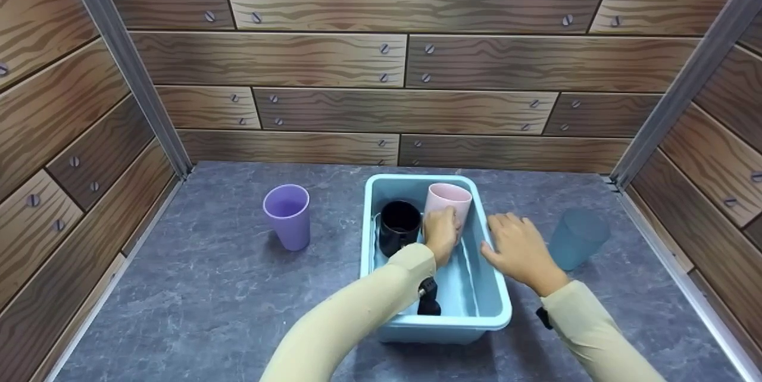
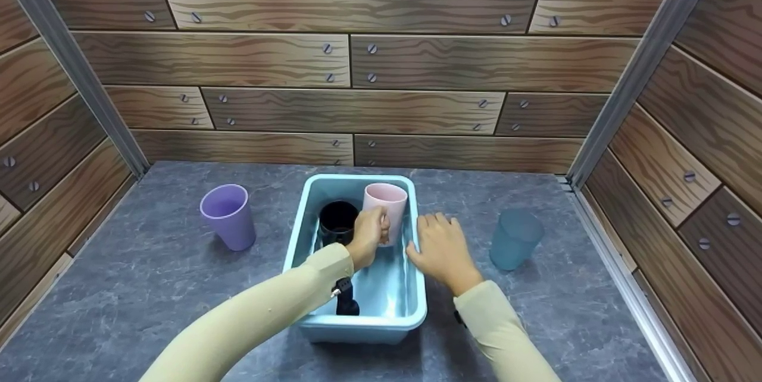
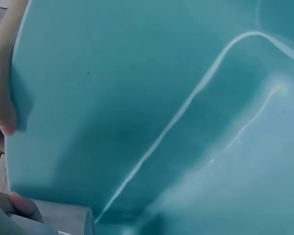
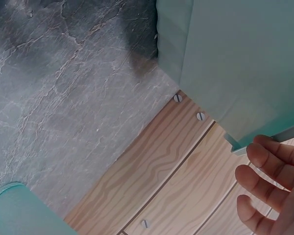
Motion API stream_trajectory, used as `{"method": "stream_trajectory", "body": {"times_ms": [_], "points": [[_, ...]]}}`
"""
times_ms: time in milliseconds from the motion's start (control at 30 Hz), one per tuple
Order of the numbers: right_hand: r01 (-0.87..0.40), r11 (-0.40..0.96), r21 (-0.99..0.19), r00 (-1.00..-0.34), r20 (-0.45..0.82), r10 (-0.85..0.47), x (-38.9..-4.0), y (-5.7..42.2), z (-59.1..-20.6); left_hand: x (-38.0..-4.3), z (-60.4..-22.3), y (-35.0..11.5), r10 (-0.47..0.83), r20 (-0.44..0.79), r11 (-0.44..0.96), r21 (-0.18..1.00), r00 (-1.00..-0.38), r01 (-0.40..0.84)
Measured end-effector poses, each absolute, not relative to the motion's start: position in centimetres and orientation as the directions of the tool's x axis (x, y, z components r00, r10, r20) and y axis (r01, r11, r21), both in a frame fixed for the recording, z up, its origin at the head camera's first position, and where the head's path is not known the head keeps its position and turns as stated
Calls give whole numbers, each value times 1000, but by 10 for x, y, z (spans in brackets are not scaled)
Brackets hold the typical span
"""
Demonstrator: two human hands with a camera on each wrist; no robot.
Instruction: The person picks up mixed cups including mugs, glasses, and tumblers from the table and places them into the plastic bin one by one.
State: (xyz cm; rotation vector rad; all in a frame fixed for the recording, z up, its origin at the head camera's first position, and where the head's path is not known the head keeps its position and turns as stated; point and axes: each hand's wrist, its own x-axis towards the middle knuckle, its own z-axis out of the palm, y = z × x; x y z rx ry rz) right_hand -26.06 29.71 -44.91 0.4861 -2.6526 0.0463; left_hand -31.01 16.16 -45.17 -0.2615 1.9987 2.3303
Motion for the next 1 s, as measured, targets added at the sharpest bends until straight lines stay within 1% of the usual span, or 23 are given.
{"method": "stream_trajectory", "body": {"times_ms": [233, 333, 467, 633, 700, 867, 933, 1000], "points": [[-341, 939, 48, -842, 429, -328, -261, 298, -451, -310, -456, 165, -99, -192, -130, 975, -976, -179], [-340, 939, 45, -845, 423, -326, -261, 298, -451, -309, -459, 166, -115, -181, -84, 981, -977, -172], [-337, 941, 39, -849, 419, -321, -260, 298, -452, -308, -462, 166, -93, -179, -101, 980, -979, -170], [-337, 940, 48, -845, 425, -324, -260, 298, -451, -309, -466, 167, -75, -208, -133, 971, -975, -197], [-338, 940, 50, -843, 428, -326, -261, 298, -451, -310, -468, 166, -81, -211, -101, 974, -974, -203], [-345, 938, 43, -843, 425, -330, -261, 298, -451, -311, -472, 165, -146, -138, 114, 981, -980, -155], [-347, 937, 39, -844, 424, -330, -261, 298, -451, -311, -473, 165, -160, -121, 157, 977, -980, -146], [-348, 937, 38, -843, 425, -330, -261, 298, -450, -311, -474, 165, -151, -125, 150, 978, -981, -147]]}}
